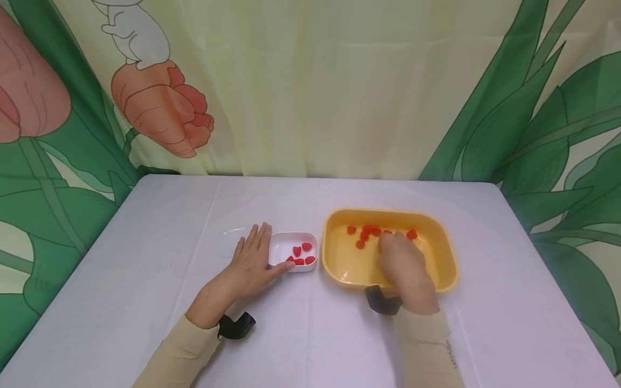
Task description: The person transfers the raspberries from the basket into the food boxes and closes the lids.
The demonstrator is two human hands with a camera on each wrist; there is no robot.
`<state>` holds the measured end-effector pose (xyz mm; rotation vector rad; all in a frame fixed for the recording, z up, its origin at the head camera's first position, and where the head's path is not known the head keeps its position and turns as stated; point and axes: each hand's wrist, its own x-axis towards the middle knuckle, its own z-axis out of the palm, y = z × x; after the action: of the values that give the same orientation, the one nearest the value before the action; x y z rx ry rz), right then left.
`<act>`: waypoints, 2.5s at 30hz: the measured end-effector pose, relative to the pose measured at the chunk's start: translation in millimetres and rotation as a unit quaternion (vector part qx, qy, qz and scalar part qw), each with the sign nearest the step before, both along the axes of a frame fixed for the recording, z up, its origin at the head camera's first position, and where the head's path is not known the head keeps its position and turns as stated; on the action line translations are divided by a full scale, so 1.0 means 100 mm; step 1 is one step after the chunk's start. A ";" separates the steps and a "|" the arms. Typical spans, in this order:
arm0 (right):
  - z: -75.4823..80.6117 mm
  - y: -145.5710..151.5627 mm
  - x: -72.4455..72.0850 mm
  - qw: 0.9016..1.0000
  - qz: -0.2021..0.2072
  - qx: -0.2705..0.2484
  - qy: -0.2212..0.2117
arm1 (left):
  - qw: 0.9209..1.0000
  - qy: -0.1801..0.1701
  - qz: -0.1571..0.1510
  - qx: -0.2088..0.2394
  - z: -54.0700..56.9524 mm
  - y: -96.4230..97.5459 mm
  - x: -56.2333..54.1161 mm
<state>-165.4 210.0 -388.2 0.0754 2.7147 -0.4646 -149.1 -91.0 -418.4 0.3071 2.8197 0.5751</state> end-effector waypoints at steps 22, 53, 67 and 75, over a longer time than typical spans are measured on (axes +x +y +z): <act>0.01 -0.06 0.00 0.999 -0.001 -0.022 0.029 | 1.000 0.003 -0.002 0.003 0.00 -0.01 0.00; 0.18 -0.27 0.04 0.986 0.025 -0.068 0.147 | 1.000 0.004 -0.006 -0.001 -0.01 0.00 0.00; 0.24 -0.42 0.11 0.974 0.051 -0.081 0.203 | 1.000 0.024 -0.010 -0.014 0.00 0.00 0.01; 0.23 -0.54 0.14 0.973 0.060 -0.090 0.206 | 1.000 0.023 -0.013 -0.009 0.00 0.00 0.01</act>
<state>-151.2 155.6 -365.1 -0.2614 3.0377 -0.7607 -147.9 -91.4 -418.5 0.3574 2.8587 0.5422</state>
